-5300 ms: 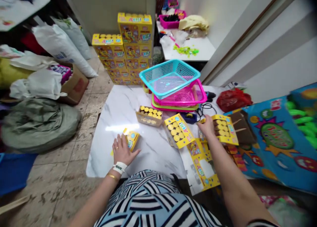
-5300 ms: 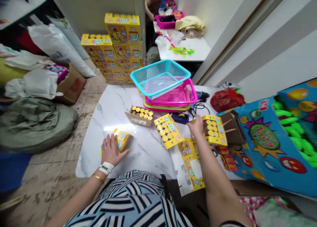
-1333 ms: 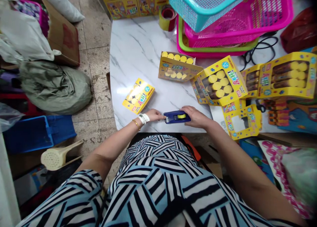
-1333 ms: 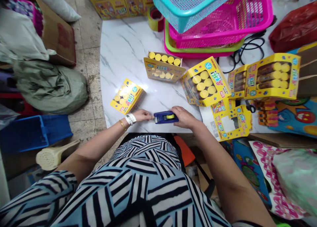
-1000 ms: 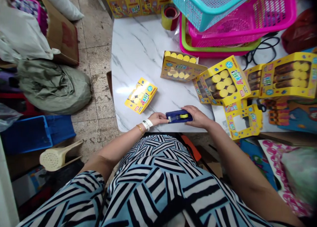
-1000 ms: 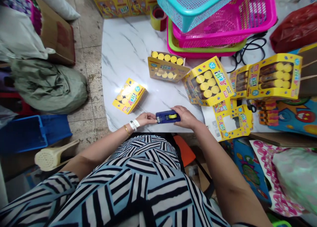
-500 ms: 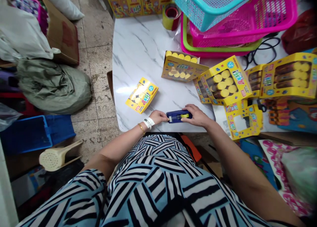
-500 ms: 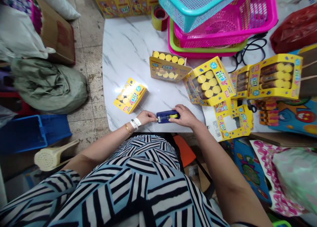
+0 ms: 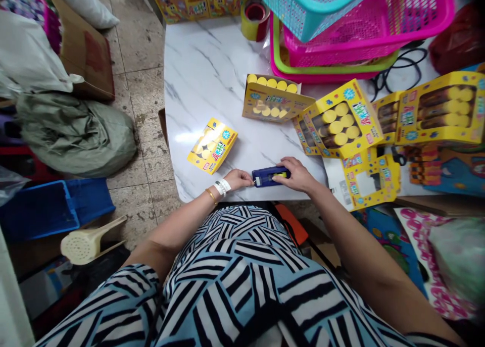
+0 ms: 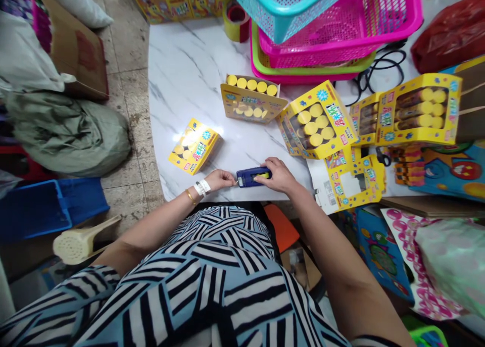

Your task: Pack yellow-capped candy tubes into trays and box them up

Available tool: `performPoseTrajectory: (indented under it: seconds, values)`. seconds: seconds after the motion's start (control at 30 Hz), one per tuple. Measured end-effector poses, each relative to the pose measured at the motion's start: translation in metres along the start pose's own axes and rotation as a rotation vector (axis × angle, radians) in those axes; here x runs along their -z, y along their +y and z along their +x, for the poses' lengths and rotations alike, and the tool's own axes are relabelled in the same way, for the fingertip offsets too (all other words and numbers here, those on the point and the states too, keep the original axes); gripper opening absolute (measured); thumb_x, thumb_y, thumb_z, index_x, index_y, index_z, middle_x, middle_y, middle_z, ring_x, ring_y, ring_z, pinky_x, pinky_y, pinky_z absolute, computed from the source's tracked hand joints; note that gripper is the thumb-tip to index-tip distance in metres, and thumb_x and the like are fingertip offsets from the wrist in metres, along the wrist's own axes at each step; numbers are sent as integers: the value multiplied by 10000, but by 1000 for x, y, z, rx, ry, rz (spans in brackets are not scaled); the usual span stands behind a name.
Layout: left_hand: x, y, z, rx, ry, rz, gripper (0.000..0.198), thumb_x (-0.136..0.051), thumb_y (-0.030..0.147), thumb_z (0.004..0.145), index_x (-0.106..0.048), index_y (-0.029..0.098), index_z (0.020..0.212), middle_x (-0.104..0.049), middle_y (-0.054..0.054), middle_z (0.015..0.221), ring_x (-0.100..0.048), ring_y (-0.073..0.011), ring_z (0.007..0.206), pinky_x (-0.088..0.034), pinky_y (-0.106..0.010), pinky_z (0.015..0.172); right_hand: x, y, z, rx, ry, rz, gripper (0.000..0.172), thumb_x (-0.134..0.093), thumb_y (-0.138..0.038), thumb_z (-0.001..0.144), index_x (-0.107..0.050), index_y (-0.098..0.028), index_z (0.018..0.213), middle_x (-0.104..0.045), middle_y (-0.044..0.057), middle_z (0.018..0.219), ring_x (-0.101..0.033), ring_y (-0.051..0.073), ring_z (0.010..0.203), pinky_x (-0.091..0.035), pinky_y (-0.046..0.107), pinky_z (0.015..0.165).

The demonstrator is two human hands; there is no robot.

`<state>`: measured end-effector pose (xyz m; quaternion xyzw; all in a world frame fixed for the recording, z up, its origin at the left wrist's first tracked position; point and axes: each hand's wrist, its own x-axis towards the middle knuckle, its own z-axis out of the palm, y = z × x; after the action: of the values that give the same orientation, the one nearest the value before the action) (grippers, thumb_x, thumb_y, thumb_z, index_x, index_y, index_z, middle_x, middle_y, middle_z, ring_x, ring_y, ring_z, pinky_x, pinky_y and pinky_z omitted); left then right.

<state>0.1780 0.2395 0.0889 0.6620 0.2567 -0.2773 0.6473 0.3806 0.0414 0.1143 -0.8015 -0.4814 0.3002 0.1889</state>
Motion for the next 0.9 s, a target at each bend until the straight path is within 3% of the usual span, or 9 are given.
performPoseTrajectory:
  seconds: [0.3,0.37,0.43,0.47,0.53,0.57,0.63,0.73,0.9]
  values:
    - [-17,7,5,42,184,4,360,-606,369,934,-589,169,1233,-609,-98,1258,-625,-234,1073,-554,-447,898,-3,-6,1,-51,59,-8,574,-739,-561,721,-683,-198,1162,-595,144,1247,-554,321,1174,-432,471,1050]
    - [-17,10,-8,3,200,-33,350,-603,369,937,-591,168,1224,-616,-97,1242,-629,-227,1059,-556,-443,892,7,-17,-5,-42,85,-28,694,-762,-578,694,-639,-186,1253,-558,171,1340,-491,367,1267,-372,535,1092]
    - [-14,12,-27,-57,193,-98,321,-608,368,935,-609,154,1174,-641,-85,1174,-643,-210,1002,-565,-422,857,19,-36,-14,-33,193,-27,760,-762,-579,706,-595,-162,1319,-472,199,1451,-387,396,1367,-289,577,1139]
    - [-11,13,-39,-92,188,-141,298,-618,363,927,-622,146,1131,-657,-76,1117,-650,-195,960,-567,-402,835,25,-48,-19,-38,281,2,720,-741,-561,743,-591,-157,1320,-460,200,1465,-369,385,1384,-273,570,1152]
    - [-5,17,-62,-165,183,-236,256,-657,337,889,-648,140,1051,-678,-50,978,-652,-162,867,-554,-346,799,31,-78,-27,-80,412,174,540,-678,-499,834,-624,-178,1264,-547,171,1375,-461,322,1320,-331,510,1134]
    - [-2,21,-72,-198,185,-281,246,-676,324,862,-658,142,1026,-677,-35,910,-646,-145,819,-541,-317,782,31,-92,-29,-116,405,315,461,-664,-471,855,-644,-195,1223,-602,147,1298,-527,291,1247,-381,477,1100]
    - [2,29,-87,-247,191,-353,263,-694,310,807,-672,148,1012,-659,-11,807,-620,-116,735,-513,-273,739,23,-119,-27,-177,261,588,385,-690,-455,837,-677,-215,1138,-673,104,1168,-620,250,1097,-467,427,1008]
    - [4,43,-96,-289,208,-398,296,-705,329,753,-687,148,987,-638,-2,748,-575,-101,663,-475,-248,667,1,-143,-15,-180,56,773,346,-776,-457,743,-713,-207,974,-728,59,1001,-671,217,938,-525,370,891]
    - [6,53,-104,-293,345,-330,267,-721,338,717,-706,160,916,-622,4,713,-544,-108,654,-455,-250,668,-24,-152,3,-212,68,836,280,-742,-465,755,-681,-192,742,-700,21,732,-615,164,677,-497,307,677]
